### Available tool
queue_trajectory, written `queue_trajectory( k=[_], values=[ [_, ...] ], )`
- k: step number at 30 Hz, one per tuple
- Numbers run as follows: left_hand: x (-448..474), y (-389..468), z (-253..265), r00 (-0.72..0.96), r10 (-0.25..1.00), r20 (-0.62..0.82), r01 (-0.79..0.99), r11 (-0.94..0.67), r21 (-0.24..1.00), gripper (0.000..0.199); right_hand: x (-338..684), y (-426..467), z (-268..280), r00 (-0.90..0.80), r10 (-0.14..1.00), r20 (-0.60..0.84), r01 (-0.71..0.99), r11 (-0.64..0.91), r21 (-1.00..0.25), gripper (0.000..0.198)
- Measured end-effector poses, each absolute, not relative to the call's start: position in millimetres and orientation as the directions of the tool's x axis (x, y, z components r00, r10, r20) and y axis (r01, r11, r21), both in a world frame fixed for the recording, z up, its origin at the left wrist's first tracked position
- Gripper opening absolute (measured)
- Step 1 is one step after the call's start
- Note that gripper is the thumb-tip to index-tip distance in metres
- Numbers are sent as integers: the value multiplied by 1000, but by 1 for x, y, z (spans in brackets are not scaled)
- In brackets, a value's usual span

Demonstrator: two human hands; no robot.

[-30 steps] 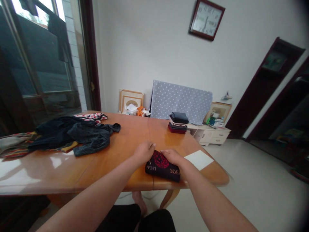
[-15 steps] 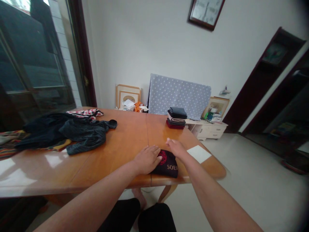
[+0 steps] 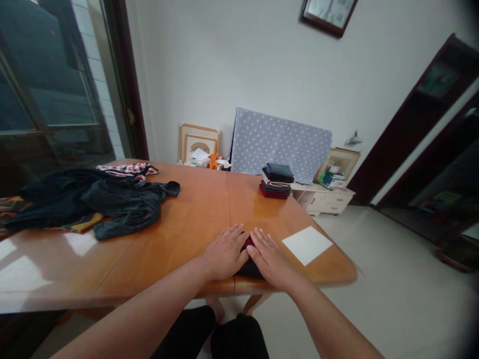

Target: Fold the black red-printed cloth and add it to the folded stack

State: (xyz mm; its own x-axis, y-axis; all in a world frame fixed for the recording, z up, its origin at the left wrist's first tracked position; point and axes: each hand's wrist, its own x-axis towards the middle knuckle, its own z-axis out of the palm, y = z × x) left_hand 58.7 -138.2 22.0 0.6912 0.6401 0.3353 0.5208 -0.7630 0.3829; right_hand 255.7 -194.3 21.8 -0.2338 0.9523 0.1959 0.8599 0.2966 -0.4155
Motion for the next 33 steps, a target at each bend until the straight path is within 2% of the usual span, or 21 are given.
queue_trajectory(
  k=[13, 17, 20, 23, 25, 30, 33],
  values=[
    [59, -134, 21, 685, 654, 320, 489, -739, 464, 57, 257, -191, 6, -234, 939, 251, 863, 319, -392, 62],
    [56, -132, 21, 690, 667, 281, 447, -697, 561, 58, 257, -192, 6, -231, 938, 259, 870, 318, -376, 64],
    [52, -126, 24, 702, 668, 248, 355, -629, 692, 61, 256, -194, 11, -233, 939, 253, 867, 318, -384, 65],
    [45, -118, 30, 682, 698, 219, 264, -514, 816, 67, 256, -195, 20, -226, 941, 250, 851, 316, -420, 66],
    [39, -114, 36, 633, 738, 235, 225, -465, 856, 69, 260, -197, 26, -199, 940, 277, 837, 310, -451, 66],
    [27, -113, 51, 488, 824, 289, 204, -429, 880, 66, 280, -208, 34, 9, 911, 413, 740, 272, -616, 63],
    [24, -116, 53, 458, 828, 325, 224, -461, 859, 63, 292, -220, 30, 175, 897, 406, 671, 194, -716, 63]
  ],
)
